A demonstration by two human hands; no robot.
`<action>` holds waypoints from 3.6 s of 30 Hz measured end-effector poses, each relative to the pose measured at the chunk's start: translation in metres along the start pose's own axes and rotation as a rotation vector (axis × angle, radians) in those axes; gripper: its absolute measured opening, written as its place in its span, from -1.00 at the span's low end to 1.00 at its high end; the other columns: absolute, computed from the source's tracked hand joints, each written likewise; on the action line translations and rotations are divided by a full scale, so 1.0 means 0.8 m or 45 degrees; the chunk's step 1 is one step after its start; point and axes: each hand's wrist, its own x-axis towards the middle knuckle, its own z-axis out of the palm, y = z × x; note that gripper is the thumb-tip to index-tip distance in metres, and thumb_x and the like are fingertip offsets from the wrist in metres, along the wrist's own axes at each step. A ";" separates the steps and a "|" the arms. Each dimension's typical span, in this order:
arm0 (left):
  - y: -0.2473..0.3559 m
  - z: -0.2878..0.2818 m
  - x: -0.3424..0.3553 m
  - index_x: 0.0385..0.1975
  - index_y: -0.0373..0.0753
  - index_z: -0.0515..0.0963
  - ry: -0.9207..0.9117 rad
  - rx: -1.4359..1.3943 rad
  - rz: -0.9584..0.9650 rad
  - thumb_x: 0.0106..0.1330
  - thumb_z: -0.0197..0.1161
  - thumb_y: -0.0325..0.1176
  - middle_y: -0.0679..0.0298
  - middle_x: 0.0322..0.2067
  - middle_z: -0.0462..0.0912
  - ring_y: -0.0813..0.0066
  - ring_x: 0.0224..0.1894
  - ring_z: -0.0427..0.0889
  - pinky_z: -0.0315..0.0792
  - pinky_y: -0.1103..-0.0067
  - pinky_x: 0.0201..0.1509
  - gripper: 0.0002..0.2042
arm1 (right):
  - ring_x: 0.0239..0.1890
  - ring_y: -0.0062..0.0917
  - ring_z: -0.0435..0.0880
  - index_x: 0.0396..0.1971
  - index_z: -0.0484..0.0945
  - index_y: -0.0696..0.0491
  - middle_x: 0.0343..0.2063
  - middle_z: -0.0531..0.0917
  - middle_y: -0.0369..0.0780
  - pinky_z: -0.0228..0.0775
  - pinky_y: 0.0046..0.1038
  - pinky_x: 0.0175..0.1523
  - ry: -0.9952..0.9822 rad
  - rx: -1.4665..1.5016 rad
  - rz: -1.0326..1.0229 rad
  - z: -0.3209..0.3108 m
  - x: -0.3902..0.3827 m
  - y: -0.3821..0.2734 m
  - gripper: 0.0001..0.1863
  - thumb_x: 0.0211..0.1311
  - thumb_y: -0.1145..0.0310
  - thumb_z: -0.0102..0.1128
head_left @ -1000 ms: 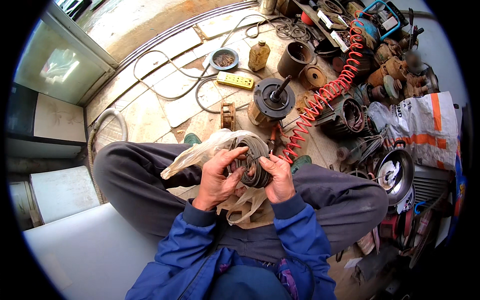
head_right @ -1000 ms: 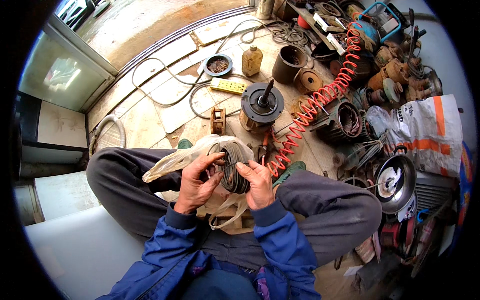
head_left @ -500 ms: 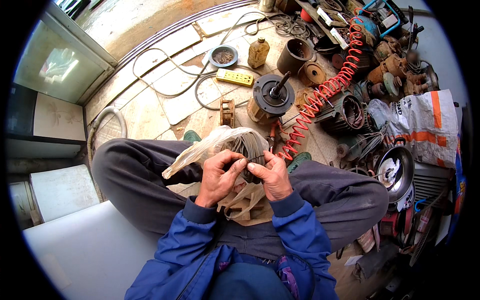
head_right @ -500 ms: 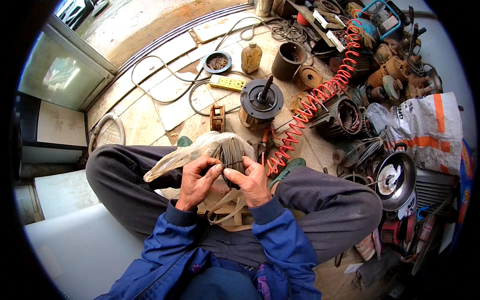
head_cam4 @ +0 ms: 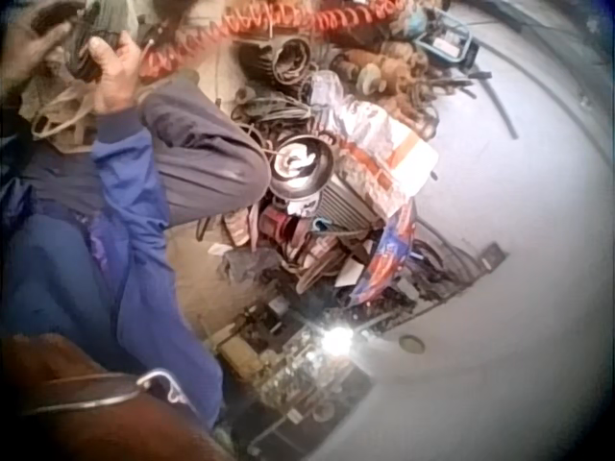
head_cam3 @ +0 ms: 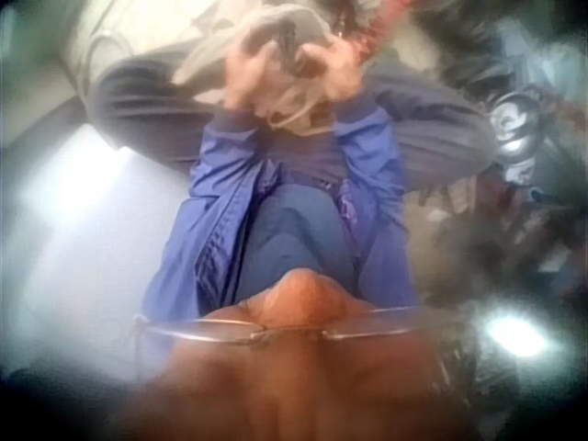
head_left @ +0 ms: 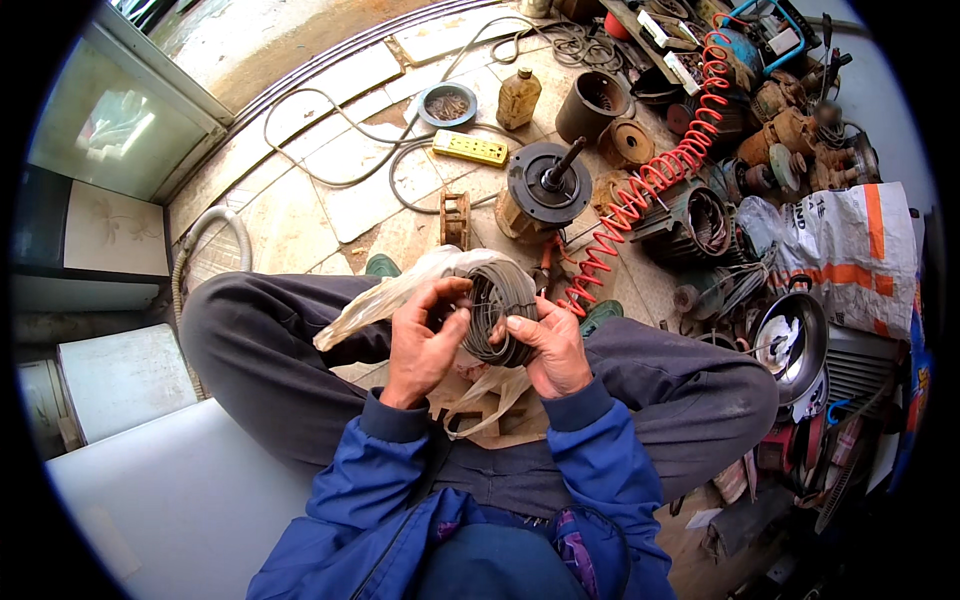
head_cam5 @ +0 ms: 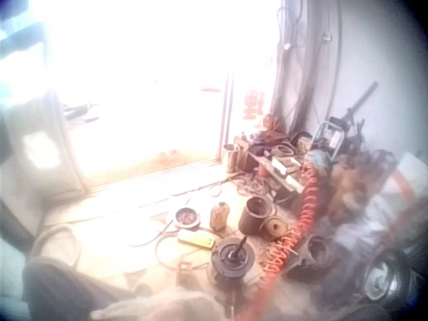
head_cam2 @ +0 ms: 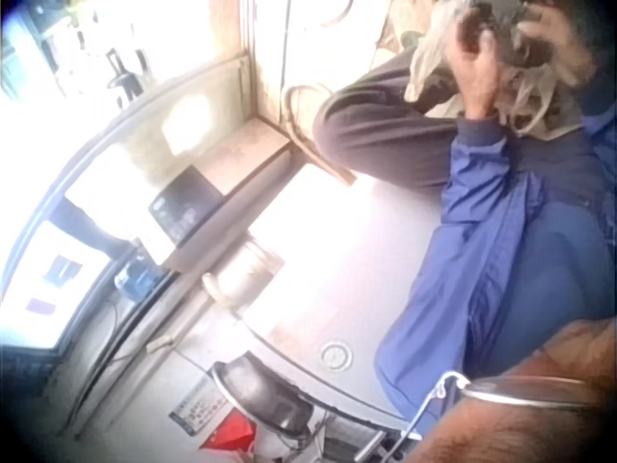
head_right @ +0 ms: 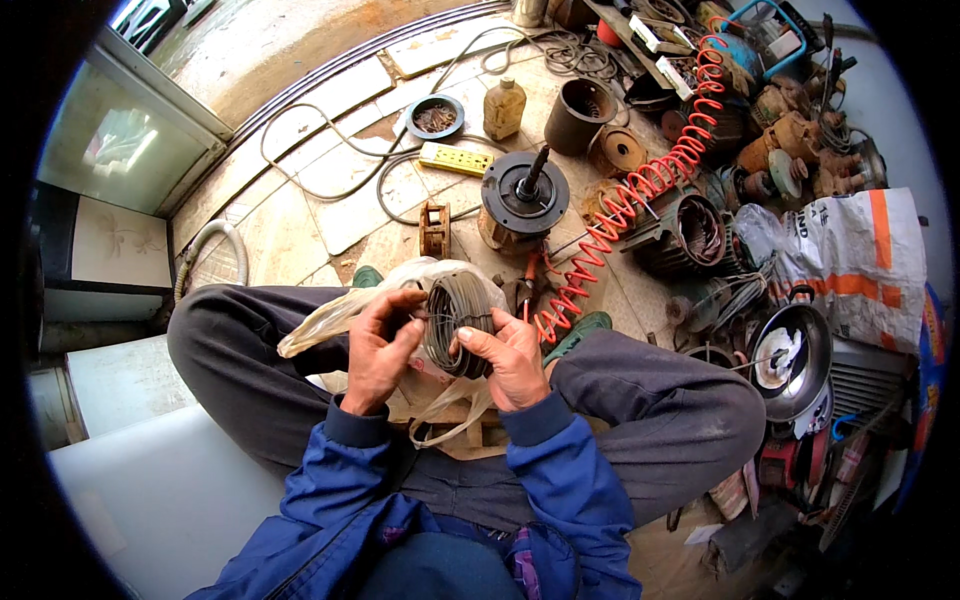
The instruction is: The person sits on the floor of a cluttered workshop and handles a coiled black cable, a plastic bag, and a motor component. They retrieve a plastic bag from a wall-mounted rack, sit down, and proceed to untangle and inspect the cable and motor parts by hand.
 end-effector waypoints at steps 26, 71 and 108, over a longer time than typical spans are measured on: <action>0.007 0.003 -0.004 -0.27 -0.28 0.62 -0.111 0.313 0.064 0.28 0.32 -0.43 0.33 -0.47 0.56 0.54 -0.52 0.54 0.40 0.60 -0.49 -0.90 | -0.27 -0.66 0.66 -0.04 0.52 0.30 -0.24 0.69 -0.20 0.53 -0.61 -0.15 0.057 -0.184 0.013 0.010 -0.002 -0.004 -0.64 0.16 0.55 0.29; -0.004 0.016 -0.009 -0.04 -0.43 0.53 -0.100 -0.258 -0.360 0.32 0.34 -0.41 0.30 -0.26 0.63 0.70 -0.31 0.56 0.47 0.72 -0.28 -0.70 | -0.17 -0.64 0.61 0.04 0.48 0.28 -0.15 0.66 -0.20 0.45 -0.60 -0.01 -0.027 -0.068 -0.052 0.003 0.001 0.011 -0.64 0.28 0.45 0.03; -0.010 -0.005 -0.002 -0.21 -0.37 0.56 -0.156 -0.302 -0.487 0.26 0.34 -0.51 0.35 -0.38 0.64 0.73 -0.38 0.54 0.46 0.71 -0.32 -0.84 | -0.51 -0.71 0.38 -0.40 0.52 0.25 -0.61 0.50 -0.30 0.27 -0.49 -0.43 0.319 -0.976 -0.254 0.028 -0.008 0.000 -0.79 0.20 0.38 0.12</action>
